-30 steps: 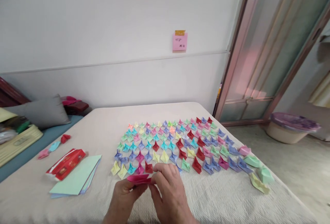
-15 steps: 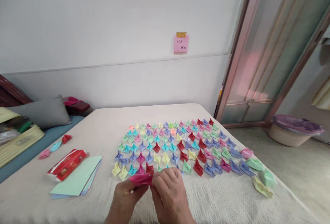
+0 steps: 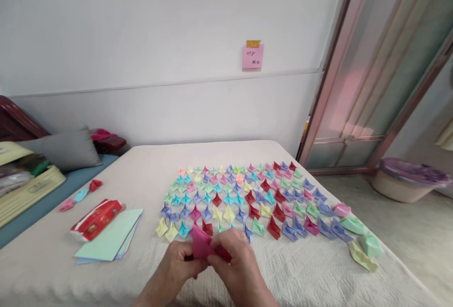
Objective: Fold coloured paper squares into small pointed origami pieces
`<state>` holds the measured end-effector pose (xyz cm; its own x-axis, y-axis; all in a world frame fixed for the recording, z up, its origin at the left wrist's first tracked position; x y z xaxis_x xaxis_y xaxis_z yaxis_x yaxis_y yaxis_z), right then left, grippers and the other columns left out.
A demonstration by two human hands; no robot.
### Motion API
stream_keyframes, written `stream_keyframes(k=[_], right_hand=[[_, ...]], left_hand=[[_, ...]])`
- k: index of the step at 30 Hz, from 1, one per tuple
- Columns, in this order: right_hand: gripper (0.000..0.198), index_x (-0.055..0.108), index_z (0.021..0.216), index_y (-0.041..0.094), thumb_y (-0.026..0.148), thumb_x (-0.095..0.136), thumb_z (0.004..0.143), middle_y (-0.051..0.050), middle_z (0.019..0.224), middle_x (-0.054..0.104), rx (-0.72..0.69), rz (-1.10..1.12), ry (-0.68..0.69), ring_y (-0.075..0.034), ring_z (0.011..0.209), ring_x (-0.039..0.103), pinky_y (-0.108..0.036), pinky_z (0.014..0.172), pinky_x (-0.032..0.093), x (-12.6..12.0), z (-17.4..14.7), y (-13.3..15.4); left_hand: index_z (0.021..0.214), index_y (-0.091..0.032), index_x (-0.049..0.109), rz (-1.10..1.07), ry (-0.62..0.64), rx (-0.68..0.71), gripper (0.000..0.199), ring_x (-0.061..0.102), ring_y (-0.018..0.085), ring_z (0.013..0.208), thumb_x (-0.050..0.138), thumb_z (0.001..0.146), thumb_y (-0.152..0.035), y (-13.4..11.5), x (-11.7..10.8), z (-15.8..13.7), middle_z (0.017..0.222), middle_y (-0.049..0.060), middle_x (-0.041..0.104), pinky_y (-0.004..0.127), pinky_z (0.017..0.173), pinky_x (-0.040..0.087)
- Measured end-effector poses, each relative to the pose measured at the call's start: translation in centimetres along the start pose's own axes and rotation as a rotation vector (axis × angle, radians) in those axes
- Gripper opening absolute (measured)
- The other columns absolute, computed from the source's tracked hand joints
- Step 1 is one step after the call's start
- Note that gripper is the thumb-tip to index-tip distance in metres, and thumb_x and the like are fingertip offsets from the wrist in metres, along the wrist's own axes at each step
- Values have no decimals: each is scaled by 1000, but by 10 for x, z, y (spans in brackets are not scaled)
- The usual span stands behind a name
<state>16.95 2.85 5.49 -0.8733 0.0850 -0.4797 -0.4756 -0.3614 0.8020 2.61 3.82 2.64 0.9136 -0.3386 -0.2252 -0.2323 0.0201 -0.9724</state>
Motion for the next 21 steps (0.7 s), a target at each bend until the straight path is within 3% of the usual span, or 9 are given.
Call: stream_keyframes(k=[7, 14, 18, 21], right_hand=[[14, 58, 53, 20, 18, 63, 65, 3, 57, 53, 291, 346, 127, -15, 61, 49, -28, 62, 38, 10, 3, -15], [20, 62, 52, 16, 28, 71, 66, 6, 48, 44, 460, 585, 266, -9, 49, 32, -25, 50, 21, 27, -2, -32], [24, 65, 54, 16, 33, 77, 65, 5, 47, 50, 518, 819, 244, -9, 48, 35, -25, 52, 22, 29, -5, -34], [21, 71, 61, 15, 33, 81, 62, 0, 58, 62, 558, 994, 281, -12, 56, 48, -26, 59, 32, 33, -8, -29]], left_hand=[[64, -11, 67, -3, 85, 6, 37, 44, 11, 49, 60, 82, -43, 2, 5, -2, 51, -3, 46, 22, 47, 35], [50, -16, 52, 3, 21, 2, 50, 42, 10, 43, 52, 86, -51, 4, 2, -3, 45, -3, 43, 21, 44, 31], [64, -13, 61, -388, -79, -60, 43, 48, 11, 53, 53, 86, -49, 10, -4, -1, 56, -1, 53, 20, 50, 36], [84, -13, 67, -753, -20, -152, 27, 50, 10, 58, 64, 82, -40, 12, 4, 1, 68, 1, 57, 20, 54, 38]])
Point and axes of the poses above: each hand's wrist, its own z-axis towards the middle knuckle, its own x-axis out of the palm, y = z × x, the point moved 6 cm from there along z, towards the middle knuckle
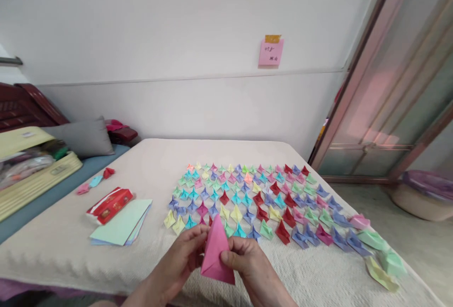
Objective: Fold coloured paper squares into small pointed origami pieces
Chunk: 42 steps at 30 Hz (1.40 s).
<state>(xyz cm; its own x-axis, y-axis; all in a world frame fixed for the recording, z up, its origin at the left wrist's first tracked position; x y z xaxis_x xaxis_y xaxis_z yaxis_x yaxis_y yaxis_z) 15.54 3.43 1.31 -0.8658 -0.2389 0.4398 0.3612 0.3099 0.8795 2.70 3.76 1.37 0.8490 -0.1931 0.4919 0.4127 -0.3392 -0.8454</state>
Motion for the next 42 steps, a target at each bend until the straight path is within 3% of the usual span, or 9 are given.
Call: stream_keyframes(k=[3, 9, 15, 18, 24, 28, 33, 38, 42], right_hand=[[21, 71, 64, 15, 31, 83, 60, -1, 61, 63, 50, 120, 54, -14, 58, 51, -28, 62, 35, 7, -2, -4], [24, 70, 63, 13, 31, 85, 58, -1, 58, 62, 102, 257, 76, -11, 54, 48, -24, 58, 34, 8, 1, -16], [24, 71, 68, 13, 29, 86, 59, 0, 60, 61, 132, 403, 77, -10, 55, 47, -22, 57, 34, 6, 3, -28], [22, 70, 68, 13, 29, 84, 61, 1, 58, 60, 130, 421, 82, -10, 54, 47, -22, 56, 35, 7, 3, -30], [20, 73, 71, 16, 32, 82, 62, -2, 64, 66, 106, 339, 52, -14, 58, 53, -26, 60, 40, 8, 0, -20], [24, 73, 61, 16, 33, 88, 54, -1, 60, 64, 87, 227, -8, -12, 57, 49, -23, 58, 39, -4, 2, -9], [23, 71, 56, 12, 29, 86, 59, 5, 45, 50, 85, 76, -31, -3, 41, 23, -20, 42, 15, -20, 7, -7], [25, 67, 56, 14, 32, 80, 68, 1, 52, 56, 38, -11, -20, -8, 50, 41, -21, 50, 28, -13, 6, -4], [26, 61, 53, 16, 29, 80, 64, -1, 68, 61, -96, -80, -108, -13, 63, 53, -24, 59, 38, -8, 5, 4]], left_hand=[[85, -12, 69, -124, 67, -106, 22, 46, 7, 52, 71, 77, -33, 7, 5, 0, 64, 0, 54, 19, 52, 36], [80, -9, 67, -201, 47, -163, 18, 38, 1, 46, 77, 72, -20, 11, -3, -1, 59, -3, 49, 13, 45, 25], [86, -11, 64, -302, 130, -245, 19, 29, -1, 34, 74, 75, -21, 7, 3, -5, 54, -6, 48, 14, 35, 10], [89, -13, 64, -325, 132, -282, 17, 34, -1, 33, 73, 75, -20, 9, 4, -8, 53, -6, 52, 12, 34, 14], [88, -9, 68, -361, 85, -337, 19, 57, 6, 47, 74, 74, -20, 18, 1, -11, 61, 2, 65, 14, 41, 41], [88, -10, 69, -322, -9, -292, 19, 60, 8, 55, 75, 72, -20, 16, -6, -7, 69, 2, 67, 15, 44, 44], [91, -7, 69, -115, -43, -181, 26, 61, 11, 64, 76, 71, -23, 3, -11, -4, 78, 6, 67, 18, 53, 48], [89, -8, 67, -33, -59, -67, 30, 64, 19, 72, 80, 64, -20, -6, -9, -6, 81, 8, 68, 34, 72, 52], [83, -8, 66, 110, -72, 46, 24, 58, 15, 69, 78, 64, -19, -11, -7, -5, 75, 5, 66, 27, 68, 46]])
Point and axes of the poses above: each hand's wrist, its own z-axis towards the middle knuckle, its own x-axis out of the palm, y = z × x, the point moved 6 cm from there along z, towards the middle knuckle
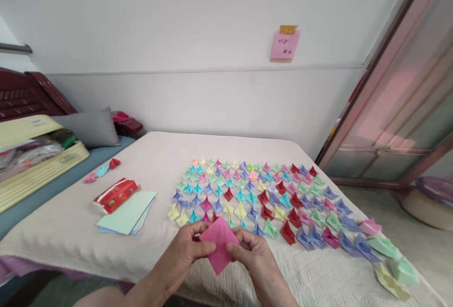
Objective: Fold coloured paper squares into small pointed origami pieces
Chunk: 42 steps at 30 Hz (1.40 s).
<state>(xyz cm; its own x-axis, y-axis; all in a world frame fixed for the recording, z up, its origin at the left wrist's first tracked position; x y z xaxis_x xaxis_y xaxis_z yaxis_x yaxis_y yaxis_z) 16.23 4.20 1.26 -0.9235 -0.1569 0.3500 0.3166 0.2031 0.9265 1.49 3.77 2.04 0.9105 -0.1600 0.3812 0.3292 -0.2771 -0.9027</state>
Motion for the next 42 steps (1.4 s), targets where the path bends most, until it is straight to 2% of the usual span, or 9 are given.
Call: stream_keyframes(k=[5, 9, 11, 14, 18, 24, 30, 36, 42], right_hand=[[30, 53, 63, 20, 21, 82, 54, -3, 93, 65, -90, -80, -183, -20, 74, 62, -28, 61, 45, -6, 0, 3], [33, 56, 90, 23, 23, 75, 63, 1, 72, 66, -107, -145, -168, -18, 60, 61, -27, 54, 45, -4, -2, 2], [36, 56, 93, 23, 21, 75, 62, -1, 78, 67, -151, -158, -178, -19, 66, 64, -28, 58, 47, -4, -4, 4], [38, 56, 95, 23, 19, 74, 61, -4, 88, 67, -184, -157, -176, -21, 77, 66, -31, 65, 50, -4, -5, 5], [35, 56, 98, 22, 22, 70, 66, 2, 69, 62, -200, -269, -154, -18, 63, 60, -30, 59, 45, -3, -5, 6], [29, 54, 99, 22, 29, 66, 74, 1, 67, 62, -231, -375, -137, -18, 63, 56, -30, 60, 41, -4, -6, 5], [29, 52, 102, 23, 29, 62, 76, 2, 69, 60, -254, -398, -139, -18, 64, 56, -30, 60, 41, -7, -7, 5], [37, 53, 107, 24, 19, 62, 71, 2, 73, 62, -304, -482, -123, -19, 70, 58, -31, 67, 42, -1, -13, 17], [34, 57, 104, 24, 14, 59, 71, 7, 61, 53, -291, -513, -141, -15, 59, 52, -28, 60, 40, 2, -14, 18]], left_hand=[[69, -14, 56, 101, -85, 156, 25, 51, 10, 62, 79, 59, -15, 0, -5, 6, 74, -1, 61, 20, 56, 37], [97, -18, 59, -49, -114, 117, 45, 57, 14, 74, 76, 56, -8, 9, -7, 7, 89, 1, 64, 22, 62, 42], [101, -15, 63, -104, -83, 23, 45, 55, 12, 70, 74, 58, -7, 15, -3, 6, 87, 2, 64, 21, 61, 40], [91, -9, 69, -65, -19, -49, 30, 46, 9, 58, 72, 61, -9, 18, 3, 3, 70, 2, 61, 20, 55, 34], [78, -9, 72, 33, -29, 75, 16, 46, 11, 61, 73, 63, -13, 12, 3, 3, 65, 1, 59, 22, 59, 35], [82, -11, 74, 105, -24, 62, 22, 42, 11, 58, 75, 62, -18, 14, 4, 3, 60, 0, 55, 22, 55, 34], [57, -10, 69, 183, -63, 5, 19, 38, 10, 52, 79, 60, -26, 13, 6, 1, 49, -2, 46, 22, 52, 31], [83, -14, 77, 246, 95, 133, 23, 59, 21, 76, 74, 71, -34, -5, 23, -4, 73, 3, 68, 29, 75, 43], [87, -14, 72, 328, 64, 163, 31, 57, 19, 66, 79, 63, -34, 3, 15, -1, 70, 2, 66, 26, 62, 43]])
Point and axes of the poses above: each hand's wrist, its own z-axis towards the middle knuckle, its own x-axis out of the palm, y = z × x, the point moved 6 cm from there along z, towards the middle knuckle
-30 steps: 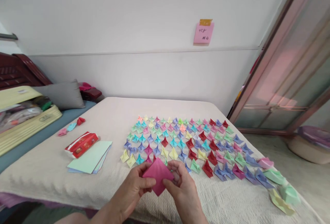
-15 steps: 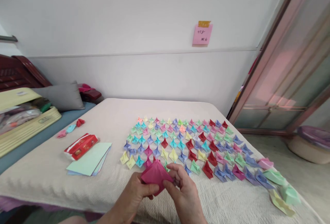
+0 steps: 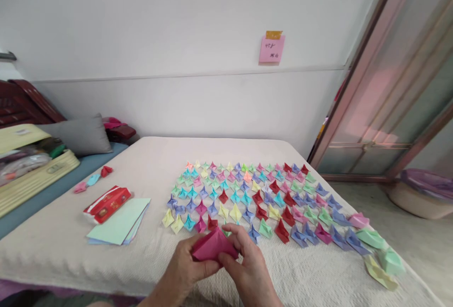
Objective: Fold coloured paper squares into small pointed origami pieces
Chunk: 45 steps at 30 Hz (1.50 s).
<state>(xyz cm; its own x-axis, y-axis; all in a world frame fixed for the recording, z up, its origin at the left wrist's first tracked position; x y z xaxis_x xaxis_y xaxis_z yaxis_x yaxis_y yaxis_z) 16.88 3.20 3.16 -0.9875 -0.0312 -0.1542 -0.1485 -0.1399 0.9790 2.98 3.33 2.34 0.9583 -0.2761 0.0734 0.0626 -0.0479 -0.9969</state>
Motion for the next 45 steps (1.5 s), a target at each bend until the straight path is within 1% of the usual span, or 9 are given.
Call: stream_keyframes(k=[3, 6, 10, 12, 19, 29, 35, 41, 45], right_hand=[[38, 58, 105, 25, 10, 59, 70, 7, 62, 56, -61, -55, -19, -15, 61, 54, -27, 60, 43, -1, -2, 0], [43, 56, 111, 28, 9, 60, 72, 4, 72, 64, -185, -121, -52, -16, 64, 58, -25, 61, 46, -5, -5, 3], [37, 56, 107, 29, 9, 62, 76, -3, 99, 67, -376, -152, -64, -20, 87, 64, -27, 74, 51, -7, -9, 16], [29, 58, 99, 28, 9, 61, 78, -4, 104, 65, -435, -147, -49, -21, 94, 62, -28, 80, 52, -7, -11, 22], [29, 58, 100, 27, 9, 62, 78, -7, 112, 63, -391, -128, -75, -24, 106, 60, -30, 84, 52, -10, -11, 23], [22, 59, 95, 28, 9, 56, 83, -1, 82, 60, -428, -105, -53, -17, 73, 57, -24, 66, 49, -6, -12, 27], [27, 60, 99, 30, 7, 55, 84, 0, 84, 61, -446, -89, -14, -17, 75, 58, -24, 68, 49, -5, -10, 34], [30, 61, 100, 29, 6, 54, 84, -2, 87, 63, -525, -127, -7, -19, 80, 61, -28, 71, 51, -6, -11, 38], [29, 60, 98, 29, 5, 53, 84, -3, 95, 62, -521, -152, -5, -20, 89, 62, -28, 76, 51, -7, -11, 37]], left_hand=[[90, -15, 67, 49, -86, 51, 36, 54, 15, 62, 79, 60, -29, 4, -7, 0, 69, 0, 64, 23, 57, 41], [94, -17, 64, 123, -153, 87, 32, 57, 16, 66, 74, 64, -23, 2, -10, -2, 77, 2, 67, 23, 61, 45], [98, -20, 62, 177, -195, 111, 32, 62, 17, 73, 71, 68, -17, -8, -12, -6, 84, 2, 70, 23, 67, 48], [99, -20, 61, 196, -207, 117, 33, 64, 18, 76, 69, 68, -12, -12, -13, -7, 89, 2, 71, 23, 69, 49], [101, -22, 60, 265, -196, 130, 33, 67, 21, 78, 70, 70, -16, -8, -13, -9, 87, 2, 74, 26, 70, 49], [104, -20, 57, 118, -176, 113, 37, 64, 18, 69, 71, 69, -20, -3, -11, -7, 81, 2, 73, 25, 65, 48], [109, -20, 53, 34, -107, 108, 42, 63, 19, 73, 73, 73, -25, -1, -8, -4, 84, 4, 71, 27, 67, 48], [118, -26, 45, -91, -128, 207, 56, 63, 20, 81, 76, 71, -28, 2, -9, -5, 103, 5, 62, 29, 70, 50], [117, -27, 46, -60, -144, 236, 54, 63, 18, 79, 75, 72, -26, 7, -9, -6, 112, 6, 57, 28, 67, 50]])
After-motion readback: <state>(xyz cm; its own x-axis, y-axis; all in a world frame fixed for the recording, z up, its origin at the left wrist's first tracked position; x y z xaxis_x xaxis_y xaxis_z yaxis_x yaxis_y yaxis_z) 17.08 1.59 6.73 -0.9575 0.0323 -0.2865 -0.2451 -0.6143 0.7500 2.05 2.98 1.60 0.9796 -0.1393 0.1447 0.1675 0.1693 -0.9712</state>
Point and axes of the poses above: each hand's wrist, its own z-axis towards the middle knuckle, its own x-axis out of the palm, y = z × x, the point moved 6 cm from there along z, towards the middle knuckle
